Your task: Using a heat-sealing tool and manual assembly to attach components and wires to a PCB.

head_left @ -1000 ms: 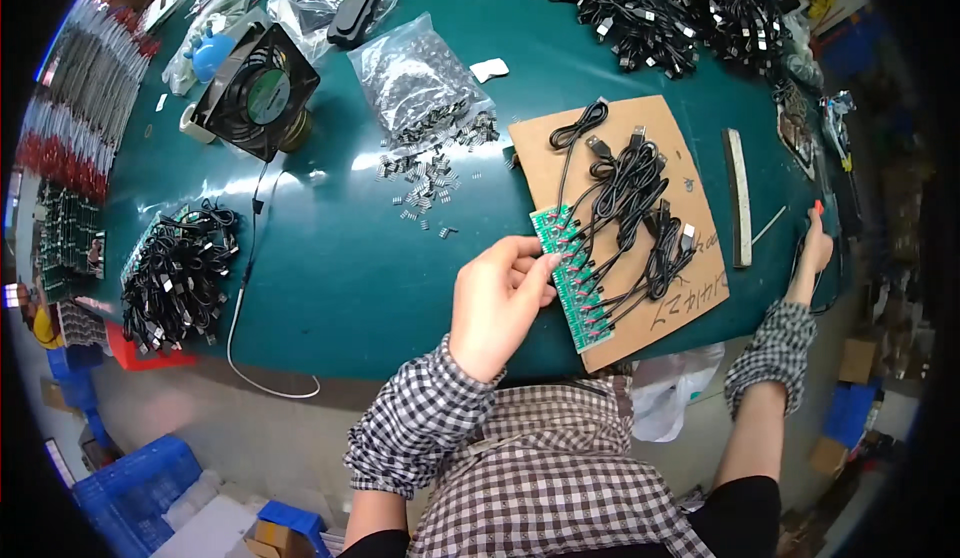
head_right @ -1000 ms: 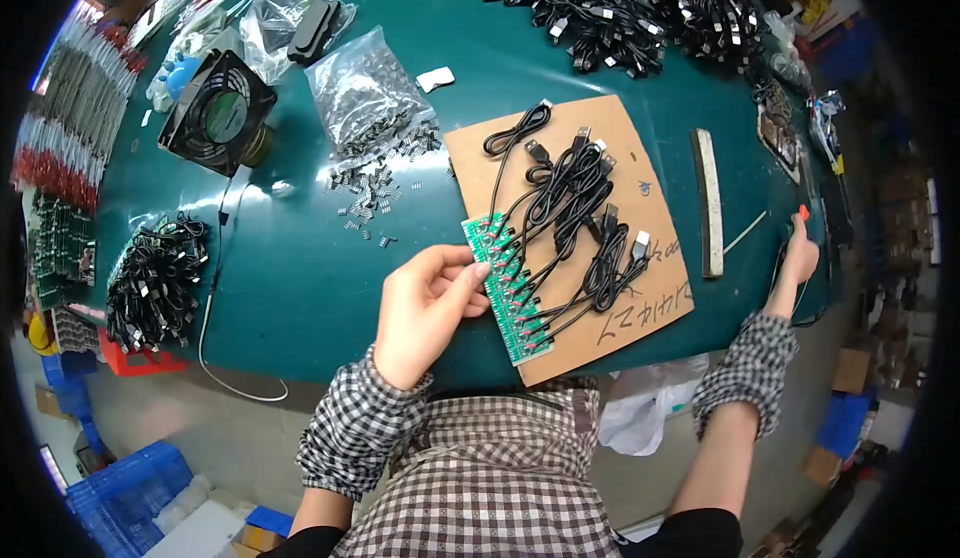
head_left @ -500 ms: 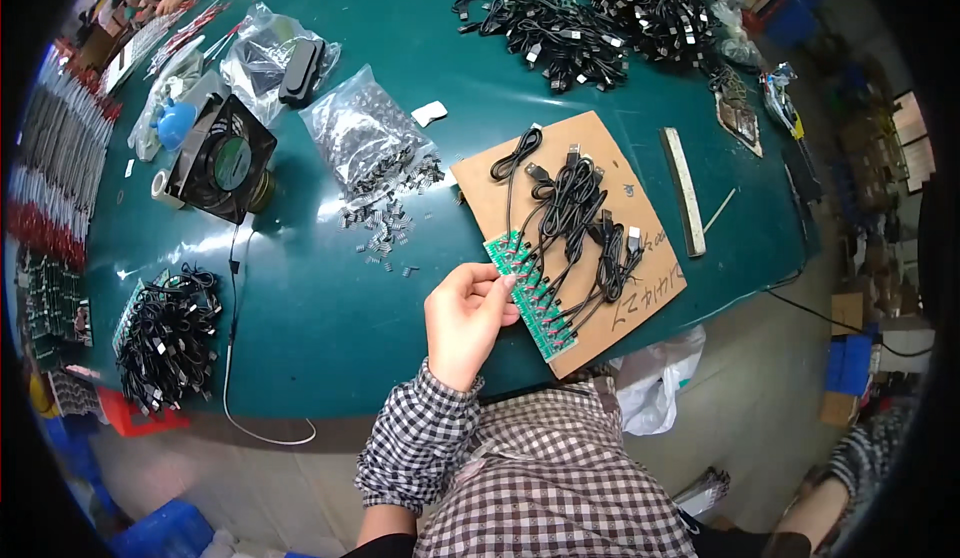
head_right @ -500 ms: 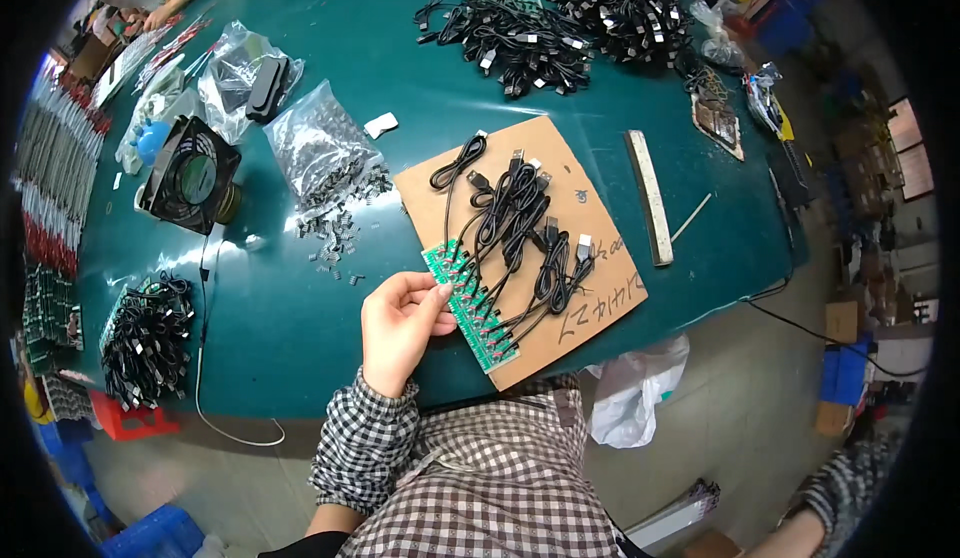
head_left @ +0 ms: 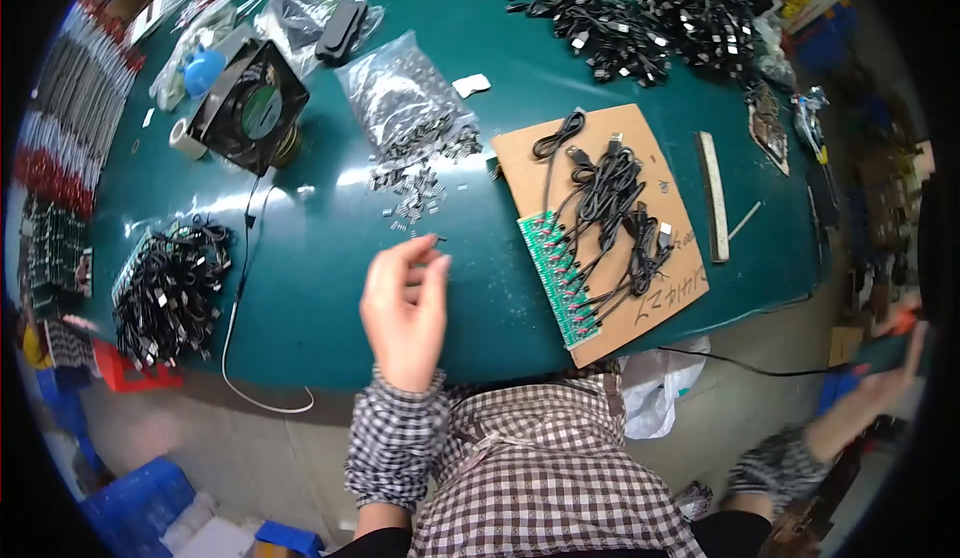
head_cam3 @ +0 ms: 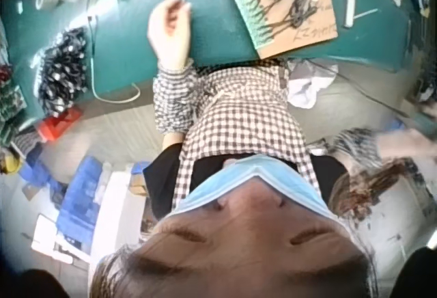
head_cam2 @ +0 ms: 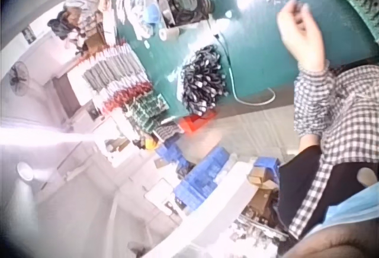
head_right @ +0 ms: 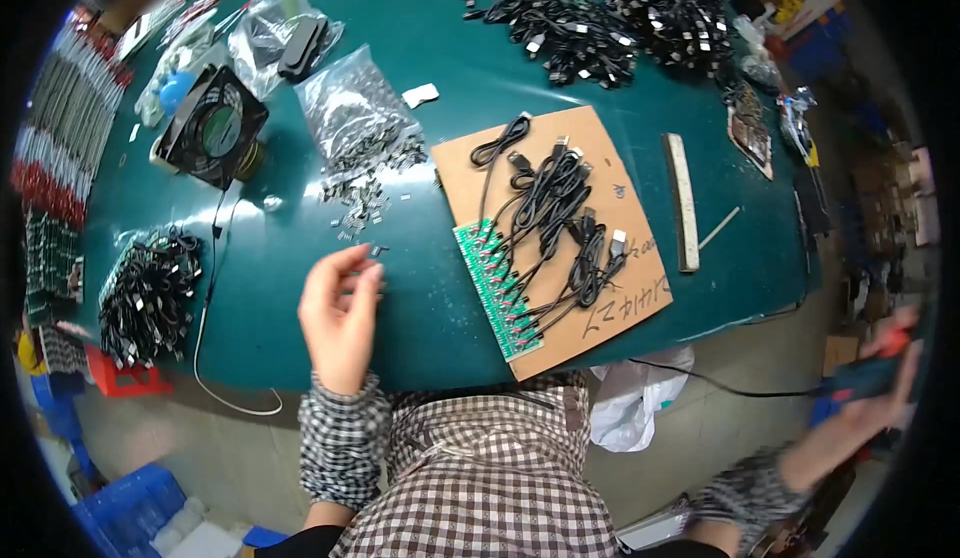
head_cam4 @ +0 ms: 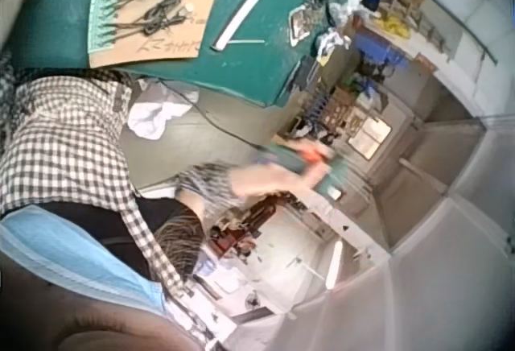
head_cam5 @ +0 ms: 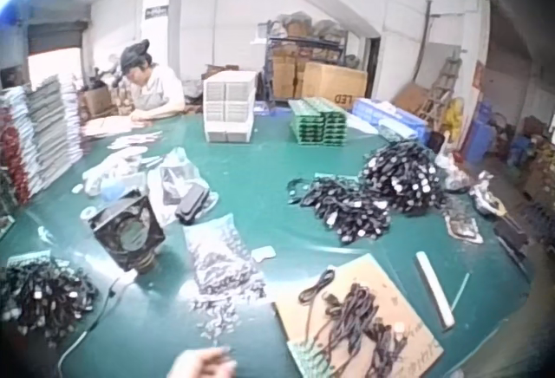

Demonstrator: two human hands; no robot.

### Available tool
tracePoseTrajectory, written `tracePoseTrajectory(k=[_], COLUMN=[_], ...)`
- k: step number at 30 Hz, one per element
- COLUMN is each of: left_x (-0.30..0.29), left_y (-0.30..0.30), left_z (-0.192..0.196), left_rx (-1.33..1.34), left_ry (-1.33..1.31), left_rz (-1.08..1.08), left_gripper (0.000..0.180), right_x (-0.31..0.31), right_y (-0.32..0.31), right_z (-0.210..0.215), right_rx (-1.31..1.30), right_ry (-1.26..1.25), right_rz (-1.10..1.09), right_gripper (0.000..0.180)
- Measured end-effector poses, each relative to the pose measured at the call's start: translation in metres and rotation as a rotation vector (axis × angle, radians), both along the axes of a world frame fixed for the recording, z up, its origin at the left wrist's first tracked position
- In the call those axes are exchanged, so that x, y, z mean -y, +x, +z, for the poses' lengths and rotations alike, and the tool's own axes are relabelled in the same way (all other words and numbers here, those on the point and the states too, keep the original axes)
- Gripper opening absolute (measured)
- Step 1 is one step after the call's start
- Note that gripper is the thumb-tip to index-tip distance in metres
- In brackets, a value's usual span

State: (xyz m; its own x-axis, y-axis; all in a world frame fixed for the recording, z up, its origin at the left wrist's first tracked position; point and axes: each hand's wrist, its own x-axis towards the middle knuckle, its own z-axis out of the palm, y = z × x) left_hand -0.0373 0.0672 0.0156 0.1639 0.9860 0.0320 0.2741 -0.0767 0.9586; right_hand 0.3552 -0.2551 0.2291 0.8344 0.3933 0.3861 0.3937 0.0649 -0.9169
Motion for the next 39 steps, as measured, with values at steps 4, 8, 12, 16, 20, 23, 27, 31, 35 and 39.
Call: tracePoseTrajectory(k=[4, 8, 12, 16, 20, 23, 27, 31, 35, 39], left_x=[-0.018, -0.026, -0.025, -0.018, -0.003, 0.016, 0.04, 0.054, 0.054, 0.065], left_y=[-0.011, 0.001, -0.001, -0.002, 0.013, 0.02, 0.025, 0.026, 0.029, 0.026], left_z=[0.008, 0.0, -0.014, 0.0, 0.028, 0.04, 0.044, 0.034, 0.032, 0.035], left_rx=[-0.238, -0.452, -0.477, -0.217, 0.442, 0.639, 0.668, 0.325, 0.161, 0.063], left_ry=[0.144, 0.246, 0.363, 0.105, -0.304, -0.597, -0.54, 0.213, 0.558, 0.634], left_rz=[-0.046, -0.144, -0.211, -0.066, -0.09, -0.259, -0.312, -0.31, -0.291, -0.257], left_gripper=[0.018, 0.015, 0.012, 0.009, 0.007, 0.013, 0.016, 0.026, 0.033, 0.034], right_x=[-0.098, -0.133, -0.127, -0.127, -0.147, -0.169, -0.199, -0.205, -0.209, -0.206], right_y=[-0.118, -0.143, -0.151, -0.159, -0.181, -0.197, -0.219, -0.233, -0.235, -0.239], right_z=[-0.108, -0.143, -0.156, -0.16, -0.156, -0.148, -0.132, -0.136, -0.148, -0.141], right_rx=[-0.224, -0.46, -0.661, -0.685, -0.689, -0.579, -0.505, -0.554, -0.457, -0.295], right_ry=[0.116, 0.158, 0.306, 0.242, 0.257, 0.122, -0.265, -0.35, -0.27, -0.345], right_rz=[0.352, 0.595, 0.568, 0.548, 0.532, 0.619, 0.665, 0.679, 0.707, 0.699], right_gripper=[0.029, 0.033, 0.031, 0.033, 0.029, 0.031, 0.032, 0.033, 0.033, 0.023])
